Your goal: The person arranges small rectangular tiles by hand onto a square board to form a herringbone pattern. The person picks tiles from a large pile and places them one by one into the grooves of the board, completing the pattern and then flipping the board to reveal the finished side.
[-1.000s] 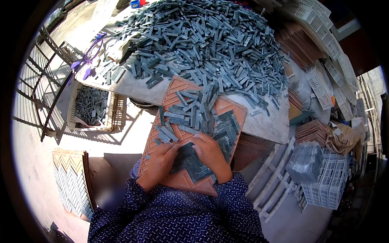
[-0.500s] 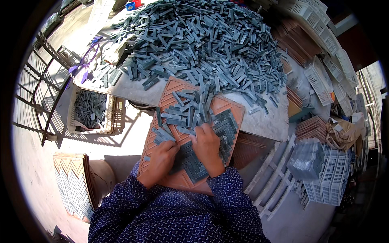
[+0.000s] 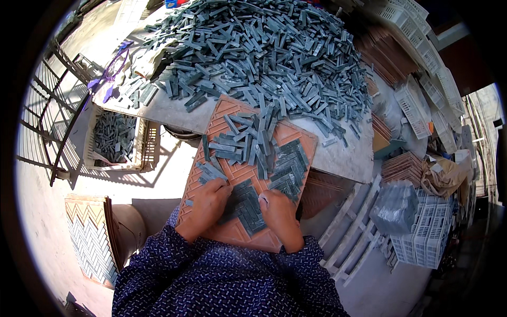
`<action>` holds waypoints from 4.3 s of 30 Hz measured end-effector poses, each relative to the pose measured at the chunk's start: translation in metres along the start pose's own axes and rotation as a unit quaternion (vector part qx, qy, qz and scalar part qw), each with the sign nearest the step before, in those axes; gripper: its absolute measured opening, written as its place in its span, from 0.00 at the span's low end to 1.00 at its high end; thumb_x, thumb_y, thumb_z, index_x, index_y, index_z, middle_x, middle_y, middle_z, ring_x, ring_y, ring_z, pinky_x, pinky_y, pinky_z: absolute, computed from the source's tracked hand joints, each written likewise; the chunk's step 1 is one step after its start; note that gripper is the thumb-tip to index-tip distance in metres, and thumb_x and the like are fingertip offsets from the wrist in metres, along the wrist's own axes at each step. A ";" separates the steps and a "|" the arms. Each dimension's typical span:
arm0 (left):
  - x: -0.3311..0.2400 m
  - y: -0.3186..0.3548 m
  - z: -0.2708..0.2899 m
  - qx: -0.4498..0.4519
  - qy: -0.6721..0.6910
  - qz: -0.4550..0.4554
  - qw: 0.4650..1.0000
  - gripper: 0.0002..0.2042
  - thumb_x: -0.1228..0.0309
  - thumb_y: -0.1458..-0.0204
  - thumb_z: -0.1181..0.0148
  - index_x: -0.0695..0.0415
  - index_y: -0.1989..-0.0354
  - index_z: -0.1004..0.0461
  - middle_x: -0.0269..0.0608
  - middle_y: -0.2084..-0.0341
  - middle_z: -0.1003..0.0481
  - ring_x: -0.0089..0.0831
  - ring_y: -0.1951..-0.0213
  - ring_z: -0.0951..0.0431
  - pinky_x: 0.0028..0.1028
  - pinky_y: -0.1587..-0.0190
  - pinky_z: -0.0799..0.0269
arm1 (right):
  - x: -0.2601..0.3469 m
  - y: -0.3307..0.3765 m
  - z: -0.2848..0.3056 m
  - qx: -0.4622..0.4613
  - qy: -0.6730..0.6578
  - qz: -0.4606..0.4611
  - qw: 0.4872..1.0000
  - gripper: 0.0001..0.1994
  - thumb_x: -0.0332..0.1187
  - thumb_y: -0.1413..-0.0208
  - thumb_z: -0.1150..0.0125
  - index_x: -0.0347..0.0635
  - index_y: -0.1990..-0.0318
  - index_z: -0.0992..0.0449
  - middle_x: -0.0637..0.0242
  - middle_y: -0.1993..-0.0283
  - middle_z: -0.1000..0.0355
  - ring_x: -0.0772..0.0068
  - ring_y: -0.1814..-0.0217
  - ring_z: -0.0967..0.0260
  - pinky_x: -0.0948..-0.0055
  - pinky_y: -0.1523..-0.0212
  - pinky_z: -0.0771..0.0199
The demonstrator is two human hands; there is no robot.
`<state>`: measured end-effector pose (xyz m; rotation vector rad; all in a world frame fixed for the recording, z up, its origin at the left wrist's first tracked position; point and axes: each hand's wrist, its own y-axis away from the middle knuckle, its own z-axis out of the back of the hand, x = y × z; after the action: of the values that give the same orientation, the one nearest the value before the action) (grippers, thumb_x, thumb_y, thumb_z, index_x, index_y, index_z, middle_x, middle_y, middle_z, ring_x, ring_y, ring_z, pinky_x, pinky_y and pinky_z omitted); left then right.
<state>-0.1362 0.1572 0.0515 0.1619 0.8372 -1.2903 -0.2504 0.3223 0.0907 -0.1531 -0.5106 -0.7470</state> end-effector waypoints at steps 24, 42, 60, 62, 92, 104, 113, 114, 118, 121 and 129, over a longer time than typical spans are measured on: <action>-0.034 0.012 -0.031 0.207 -0.065 -0.177 0.960 0.23 0.66 0.47 0.50 0.59 0.42 0.34 0.41 0.40 0.36 0.33 0.36 0.40 0.39 0.34 0.48 | -0.022 -0.033 -0.011 -0.155 -0.095 -0.032 0.983 0.10 0.25 0.56 0.35 0.34 0.64 0.27 0.54 0.71 0.25 0.63 0.74 0.25 0.69 0.72 0.26; -0.015 0.007 -0.011 0.097 -0.005 -0.105 0.990 0.18 0.75 0.52 0.46 0.63 0.49 0.30 0.50 0.48 0.31 0.44 0.44 0.31 0.39 0.42 0.36 | -0.011 0.017 -0.017 -0.164 -0.026 0.071 0.983 0.08 0.23 0.54 0.39 0.39 0.65 0.27 0.60 0.68 0.28 0.56 0.67 0.29 0.62 0.66 0.28; 0.010 -0.066 -0.007 -0.003 -0.037 -0.165 0.986 0.14 0.75 0.55 0.42 0.59 0.58 0.28 0.45 0.57 0.29 0.42 0.53 0.29 0.33 0.49 0.31 | -0.009 0.008 -0.016 -0.145 -0.054 0.091 0.984 0.10 0.23 0.55 0.37 0.37 0.63 0.27 0.56 0.65 0.29 0.54 0.63 0.29 0.62 0.63 0.28; 0.003 -0.065 -0.002 -0.005 -0.023 -0.142 0.990 0.14 0.75 0.55 0.42 0.59 0.58 0.28 0.45 0.60 0.29 0.42 0.56 0.28 0.34 0.51 0.31 | -0.005 0.008 -0.014 -0.125 -0.076 0.098 0.984 0.11 0.24 0.54 0.37 0.37 0.61 0.27 0.57 0.64 0.29 0.53 0.62 0.29 0.62 0.62 0.28; 0.005 -0.055 -0.024 -0.039 0.030 -0.051 0.997 0.15 0.76 0.55 0.39 0.58 0.57 0.27 0.45 0.64 0.27 0.45 0.60 0.27 0.37 0.57 0.31 | -0.026 -0.049 -0.002 0.002 -0.121 0.166 0.979 0.12 0.26 0.56 0.36 0.38 0.61 0.27 0.57 0.65 0.31 0.53 0.66 0.31 0.63 0.64 0.30; 0.001 -0.055 -0.022 -0.060 0.026 -0.072 0.995 0.12 0.75 0.53 0.41 0.58 0.59 0.28 0.44 0.68 0.28 0.43 0.63 0.27 0.36 0.59 0.31 | -0.028 -0.059 -0.001 0.064 -0.139 0.123 0.980 0.16 0.24 0.55 0.36 0.41 0.56 0.28 0.56 0.59 0.30 0.56 0.68 0.28 0.66 0.66 0.28; 0.011 -0.049 -0.015 -0.018 0.160 -0.027 0.987 0.12 0.80 0.54 0.41 0.59 0.59 0.26 0.45 0.60 0.24 0.43 0.56 0.24 0.35 0.55 0.29 | -0.021 -0.063 0.023 -0.091 -0.143 0.210 0.963 0.17 0.24 0.56 0.35 0.39 0.56 0.26 0.60 0.56 0.30 0.58 0.63 0.29 0.66 0.62 0.29; 0.012 -0.049 -0.014 -0.017 0.185 -0.016 0.982 0.12 0.81 0.54 0.41 0.59 0.60 0.25 0.45 0.59 0.24 0.43 0.55 0.24 0.34 0.54 0.28 | -0.023 -0.063 0.020 -0.089 -0.130 0.223 0.962 0.16 0.24 0.56 0.35 0.39 0.56 0.25 0.60 0.58 0.30 0.57 0.63 0.29 0.66 0.62 0.28; 0.008 -0.047 -0.011 -0.030 0.135 -0.035 0.990 0.15 0.80 0.53 0.42 0.59 0.55 0.27 0.44 0.55 0.25 0.42 0.52 0.25 0.35 0.51 0.29 | -0.026 -0.052 0.007 -0.051 -0.150 0.128 0.979 0.14 0.24 0.54 0.36 0.38 0.56 0.25 0.60 0.63 0.28 0.61 0.66 0.27 0.69 0.63 0.28; -0.010 -0.044 -0.011 -0.045 0.043 -0.137 0.989 0.18 0.77 0.50 0.43 0.58 0.49 0.30 0.44 0.48 0.29 0.40 0.47 0.28 0.36 0.47 0.32 | -0.041 -0.040 0.001 -0.005 -0.299 -0.040 0.953 0.12 0.25 0.49 0.39 0.34 0.56 0.25 0.61 0.66 0.26 0.71 0.68 0.27 0.73 0.65 0.27; -0.036 0.002 -0.032 0.239 -0.117 -0.186 0.946 0.32 0.53 0.46 0.49 0.58 0.35 0.44 0.41 0.35 0.43 0.34 0.32 0.48 0.41 0.32 0.56 | -0.056 -0.021 0.010 0.003 -0.419 -0.107 0.901 0.12 0.27 0.43 0.43 0.28 0.55 0.28 0.64 0.65 0.26 0.80 0.68 0.30 0.81 0.69 0.31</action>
<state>-0.1498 0.2032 0.0511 0.2374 0.3435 -1.8186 -0.3029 0.3438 0.0704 -0.4253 -1.3706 -0.8789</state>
